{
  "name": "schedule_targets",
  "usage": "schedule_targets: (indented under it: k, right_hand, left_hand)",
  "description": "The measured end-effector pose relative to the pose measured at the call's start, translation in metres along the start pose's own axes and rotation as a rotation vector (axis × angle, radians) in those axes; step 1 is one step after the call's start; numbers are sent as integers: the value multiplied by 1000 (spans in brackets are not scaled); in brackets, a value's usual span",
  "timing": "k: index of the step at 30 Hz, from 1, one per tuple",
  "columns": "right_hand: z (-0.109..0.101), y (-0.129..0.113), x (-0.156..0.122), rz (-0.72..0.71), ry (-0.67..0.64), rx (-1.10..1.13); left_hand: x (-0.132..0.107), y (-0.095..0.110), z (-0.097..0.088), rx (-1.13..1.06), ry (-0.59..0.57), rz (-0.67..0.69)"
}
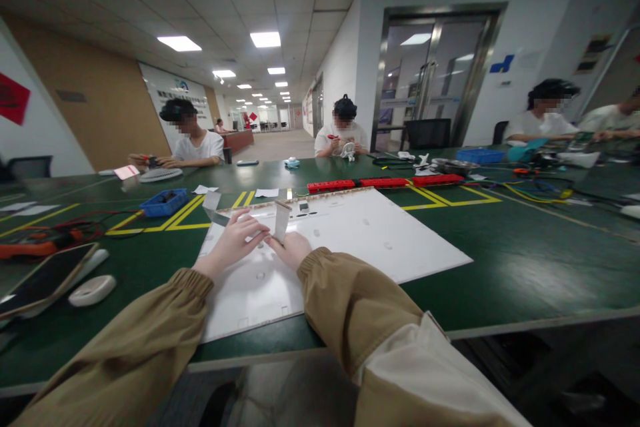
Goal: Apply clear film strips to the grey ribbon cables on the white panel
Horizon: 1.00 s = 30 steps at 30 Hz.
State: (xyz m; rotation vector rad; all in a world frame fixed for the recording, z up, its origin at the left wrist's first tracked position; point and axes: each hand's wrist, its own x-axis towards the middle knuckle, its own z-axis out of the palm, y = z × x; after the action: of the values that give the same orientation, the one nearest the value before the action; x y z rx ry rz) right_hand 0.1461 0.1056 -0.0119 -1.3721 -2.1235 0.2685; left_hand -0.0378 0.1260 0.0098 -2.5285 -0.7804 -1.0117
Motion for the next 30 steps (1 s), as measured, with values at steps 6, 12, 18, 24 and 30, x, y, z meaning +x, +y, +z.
schedule_targets:
  k: [6, 12, 18, 24, 30]
  right_hand:
    - [-1, -1, 1, 33, -50, -35]
    - [0, 0, 3, 35, -18, -26]
    - [0, 2, 2, 70, 18, 116]
    - [1, 4, 2, 32, 61, 179]
    - [-1, 4, 2, 17, 110, 281]
  left_hand:
    - [-1, -2, 2, 13, -20, 3]
    - [0, -3, 3, 5, -39, -16]
    - [-2, -5, 6, -27, -14, -42]
    - [0, -2, 4, -18, -3, -26]
    - [0, -4, 3, 30, 5, 4]
